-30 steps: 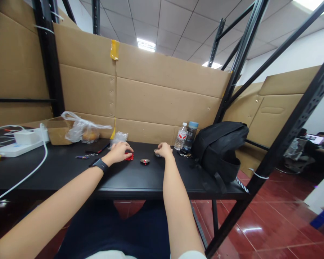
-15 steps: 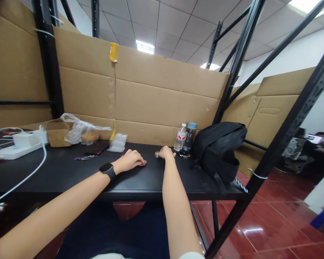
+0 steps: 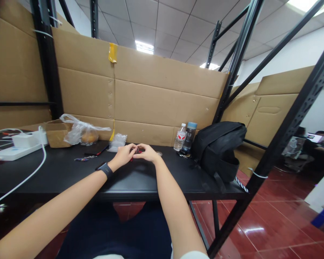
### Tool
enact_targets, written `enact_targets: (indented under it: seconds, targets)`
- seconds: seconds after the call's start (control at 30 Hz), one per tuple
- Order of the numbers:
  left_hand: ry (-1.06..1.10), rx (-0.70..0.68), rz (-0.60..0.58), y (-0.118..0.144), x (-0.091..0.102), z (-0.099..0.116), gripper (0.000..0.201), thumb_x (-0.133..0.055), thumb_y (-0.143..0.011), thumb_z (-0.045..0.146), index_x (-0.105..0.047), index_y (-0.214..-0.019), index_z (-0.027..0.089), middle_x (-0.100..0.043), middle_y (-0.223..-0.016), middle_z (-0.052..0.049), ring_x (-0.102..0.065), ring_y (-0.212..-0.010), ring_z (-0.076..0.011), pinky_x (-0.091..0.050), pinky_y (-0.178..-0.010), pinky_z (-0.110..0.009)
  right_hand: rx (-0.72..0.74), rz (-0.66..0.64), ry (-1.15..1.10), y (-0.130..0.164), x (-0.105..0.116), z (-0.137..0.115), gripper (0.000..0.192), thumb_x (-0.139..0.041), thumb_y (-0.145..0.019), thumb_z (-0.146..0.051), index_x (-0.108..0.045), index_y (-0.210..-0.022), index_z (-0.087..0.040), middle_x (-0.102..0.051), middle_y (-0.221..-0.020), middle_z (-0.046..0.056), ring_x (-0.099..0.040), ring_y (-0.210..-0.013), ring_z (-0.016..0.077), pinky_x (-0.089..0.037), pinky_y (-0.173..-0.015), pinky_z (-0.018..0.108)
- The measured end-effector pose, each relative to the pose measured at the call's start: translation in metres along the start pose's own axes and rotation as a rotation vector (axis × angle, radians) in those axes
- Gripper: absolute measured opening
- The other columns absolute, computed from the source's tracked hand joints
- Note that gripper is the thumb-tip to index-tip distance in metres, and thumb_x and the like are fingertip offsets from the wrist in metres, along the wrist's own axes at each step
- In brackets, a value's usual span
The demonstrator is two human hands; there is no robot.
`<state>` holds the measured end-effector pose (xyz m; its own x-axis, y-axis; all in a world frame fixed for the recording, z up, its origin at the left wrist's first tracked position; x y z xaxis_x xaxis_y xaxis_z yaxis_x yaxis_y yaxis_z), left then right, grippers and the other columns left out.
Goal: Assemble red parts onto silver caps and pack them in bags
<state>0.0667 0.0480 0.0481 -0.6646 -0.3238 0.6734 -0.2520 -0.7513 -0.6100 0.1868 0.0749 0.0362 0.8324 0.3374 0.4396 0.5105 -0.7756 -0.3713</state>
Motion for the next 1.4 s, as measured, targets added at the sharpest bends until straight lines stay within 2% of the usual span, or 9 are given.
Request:
enact_targets:
  seconds: [0.17, 0.27, 0.33, 0.5, 0.67, 0.8, 0.93, 1.2, 1.4]
  targets:
    - [0.157, -0.003, 0.030, -0.002, 0.009, -0.002, 0.017, -0.059, -0.090, 0.030, -0.073, -0.095, 0.022, -0.080, -0.102, -0.005, -0.073, -0.096, -0.0239, -0.050, -0.089, -0.035, 0.013, 0.066, 0.002, -0.007, 0.003, 0.002, 0.051, -0.088, -0.064, -0.035, -0.072, -0.111, -0.019, -0.072, -0.103, 0.005, -0.068, -0.089, 0.0182, -0.054, -0.086, 0.033]
    - [0.086, -0.003, 0.025, -0.002, 0.012, -0.005, 0.015, -0.062, -0.088, 0.030, -0.075, -0.093, 0.023, -0.080, -0.100, -0.004, -0.073, -0.097, -0.0253, -0.048, -0.093, -0.038, -0.009, 0.092, 0.194, -0.005, 0.018, 0.004, 0.054, -0.088, -0.064, -0.033, -0.073, -0.114, -0.017, -0.072, -0.102, 0.005, -0.067, -0.079, 0.0167, -0.054, -0.080, 0.032]
    - [0.026, -0.009, 0.024, -0.001, 0.015, -0.008, 0.016, -0.061, -0.088, 0.030, -0.075, -0.094, 0.024, -0.080, -0.099, -0.004, -0.073, -0.098, -0.0264, -0.046, -0.094, -0.040, -0.035, 0.155, 0.351, -0.001, 0.036, 0.007, 0.054, -0.088, -0.064, -0.030, -0.074, -0.115, -0.017, -0.073, -0.098, 0.005, -0.068, -0.082, 0.0188, -0.054, -0.085, 0.035]
    - [-0.037, -0.045, -0.077, -0.001, 0.014, -0.021, 0.017, -0.064, -0.080, 0.027, -0.078, -0.089, 0.026, -0.080, -0.094, -0.004, -0.072, -0.096, -0.0275, -0.047, -0.091, -0.039, -0.170, 0.477, 0.578, 0.022, 0.100, 0.021, 0.055, -0.094, -0.056, -0.029, -0.076, -0.107, -0.021, -0.076, -0.101, 0.008, -0.069, -0.103, 0.0274, -0.051, -0.098, 0.040]
    - [-0.043, -0.001, -0.172, -0.002, 0.008, -0.041, 0.016, -0.067, -0.072, 0.028, -0.080, -0.080, 0.028, -0.080, -0.086, -0.002, -0.073, -0.089, -0.0254, -0.051, -0.086, -0.033, -0.406, 0.493, 0.678, 0.041, 0.133, 0.052, 0.040, -0.094, -0.055, -0.032, -0.078, -0.091, -0.022, -0.077, -0.092, 0.006, -0.072, -0.093, 0.0250, -0.053, -0.085, 0.033]
    - [0.013, -0.002, -0.236, -0.003, -0.001, -0.048, 0.019, -0.065, -0.071, 0.026, -0.080, -0.082, 0.028, -0.080, -0.090, -0.002, -0.073, -0.088, -0.0243, -0.052, -0.086, -0.032, -0.450, 0.415, 0.628, 0.041, 0.133, 0.074, 0.036, -0.095, -0.050, -0.030, -0.077, -0.080, -0.020, -0.076, -0.082, 0.004, -0.072, -0.084, 0.0223, -0.053, -0.078, 0.029]
    - [0.022, -0.005, -0.248, -0.003, -0.006, -0.051, 0.025, -0.063, -0.071, 0.025, -0.078, -0.091, 0.025, -0.078, -0.102, -0.006, -0.072, -0.097, -0.0259, -0.052, -0.092, -0.035, -0.462, 0.390, 0.595, 0.039, 0.129, 0.086, 0.039, -0.095, -0.050, -0.028, -0.078, -0.085, -0.019, -0.077, -0.086, 0.005, -0.072, -0.089, 0.0232, -0.053, -0.083, 0.030]
    - [0.053, 0.009, -0.397, 0.008, -0.018, -0.045, 0.053, -0.058, -0.085, 0.051, -0.068, -0.124, 0.017, -0.073, -0.124, -0.015, -0.070, -0.109, -0.0289, -0.051, -0.098, -0.037, -0.457, 0.339, 0.594, 0.036, 0.117, 0.084, 0.051, -0.092, -0.059, -0.022, -0.077, -0.107, -0.018, -0.077, -0.103, 0.010, -0.073, -0.099, 0.0265, -0.053, -0.094, 0.035]
    - [0.019, -0.051, -0.506, 0.016, -0.035, -0.044, 0.070, -0.069, -0.077, 0.059, -0.063, -0.133, 0.017, -0.065, -0.134, -0.016, -0.064, -0.120, -0.0295, -0.048, -0.105, -0.036, -0.461, 0.295, 0.616, 0.033, 0.109, 0.084, 0.044, -0.087, -0.067, -0.023, -0.077, -0.110, -0.019, -0.077, -0.112, 0.010, -0.071, -0.111, 0.0280, -0.051, -0.101, 0.035]
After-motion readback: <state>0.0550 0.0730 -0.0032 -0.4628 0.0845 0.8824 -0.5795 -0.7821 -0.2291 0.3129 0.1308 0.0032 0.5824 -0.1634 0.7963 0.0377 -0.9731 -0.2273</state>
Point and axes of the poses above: each hand's wrist, its own y-axis away from the middle knuckle, its own x-axis out of the back of the hand, z = x × y, the point moved 9 cm from there along -y, towards the middle knuckle
